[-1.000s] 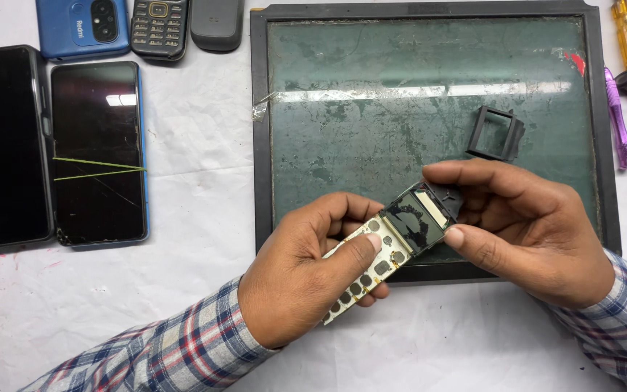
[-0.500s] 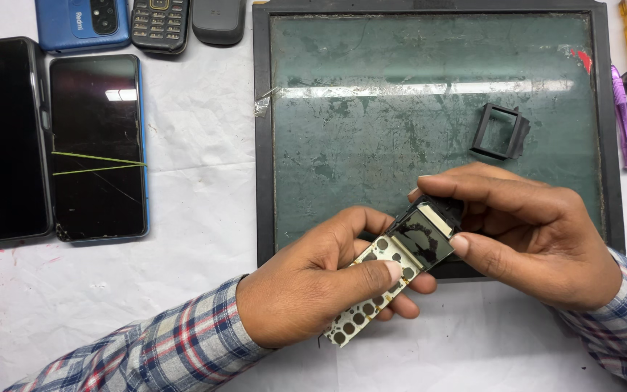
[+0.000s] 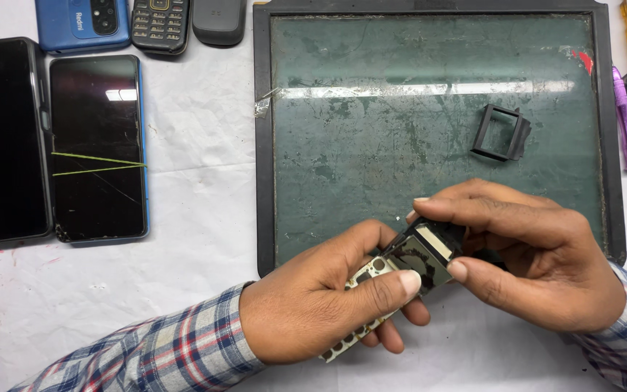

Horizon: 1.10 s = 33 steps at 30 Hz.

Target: The person reassembles a feature phone by hand, aligning the keypad membrane and display board, then fitting the black plastic frame over the assembly and pressing the parts together. At the end they pick up a smartphone and interact with its screen.

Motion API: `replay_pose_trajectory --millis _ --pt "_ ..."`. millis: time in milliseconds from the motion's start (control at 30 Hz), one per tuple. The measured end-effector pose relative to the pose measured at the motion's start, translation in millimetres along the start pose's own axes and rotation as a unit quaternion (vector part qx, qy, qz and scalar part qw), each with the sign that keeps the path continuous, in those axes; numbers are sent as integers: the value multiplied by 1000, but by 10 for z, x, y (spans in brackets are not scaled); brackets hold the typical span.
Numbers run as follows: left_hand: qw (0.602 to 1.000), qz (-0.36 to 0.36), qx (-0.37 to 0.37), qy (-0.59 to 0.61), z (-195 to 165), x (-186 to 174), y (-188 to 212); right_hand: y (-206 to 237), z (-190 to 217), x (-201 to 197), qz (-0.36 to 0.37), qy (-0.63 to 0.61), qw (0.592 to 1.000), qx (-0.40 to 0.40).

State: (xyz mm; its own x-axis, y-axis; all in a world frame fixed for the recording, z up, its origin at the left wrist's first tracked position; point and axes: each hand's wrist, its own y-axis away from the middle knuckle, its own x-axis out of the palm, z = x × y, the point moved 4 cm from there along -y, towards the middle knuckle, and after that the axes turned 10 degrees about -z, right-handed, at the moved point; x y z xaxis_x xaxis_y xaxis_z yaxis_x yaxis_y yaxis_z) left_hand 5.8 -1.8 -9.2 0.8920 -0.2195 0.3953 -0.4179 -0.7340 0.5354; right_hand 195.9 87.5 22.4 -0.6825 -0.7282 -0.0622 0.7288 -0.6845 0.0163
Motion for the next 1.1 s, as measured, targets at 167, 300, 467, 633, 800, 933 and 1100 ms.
replay_pose_trajectory --millis 167,300,467,633,800,933,1100 --pt "994 66 44 78 -15 27 12 56 11 -2 19 4 1000 7" --pt "995 28 27 92 -15 -10 -19 70 -28 -31 1 35 999 23" --pt "999 5 11 43 -34 0 -3 77 -41 -26 3 29 1000 10" --pt "999 7 8 51 -58 16 3 96 -72 -48 -9 52 998 15" --pt "999 12 -5 51 -61 9 3 74 -105 -78 -6 36 999 21" --pt "1000 0 -2 30 -69 11 16 53 -58 -73 3 0 1000 13" --pt "1000 -2 0 25 -76 22 22 32 -17 -36 22 -36 999 9"
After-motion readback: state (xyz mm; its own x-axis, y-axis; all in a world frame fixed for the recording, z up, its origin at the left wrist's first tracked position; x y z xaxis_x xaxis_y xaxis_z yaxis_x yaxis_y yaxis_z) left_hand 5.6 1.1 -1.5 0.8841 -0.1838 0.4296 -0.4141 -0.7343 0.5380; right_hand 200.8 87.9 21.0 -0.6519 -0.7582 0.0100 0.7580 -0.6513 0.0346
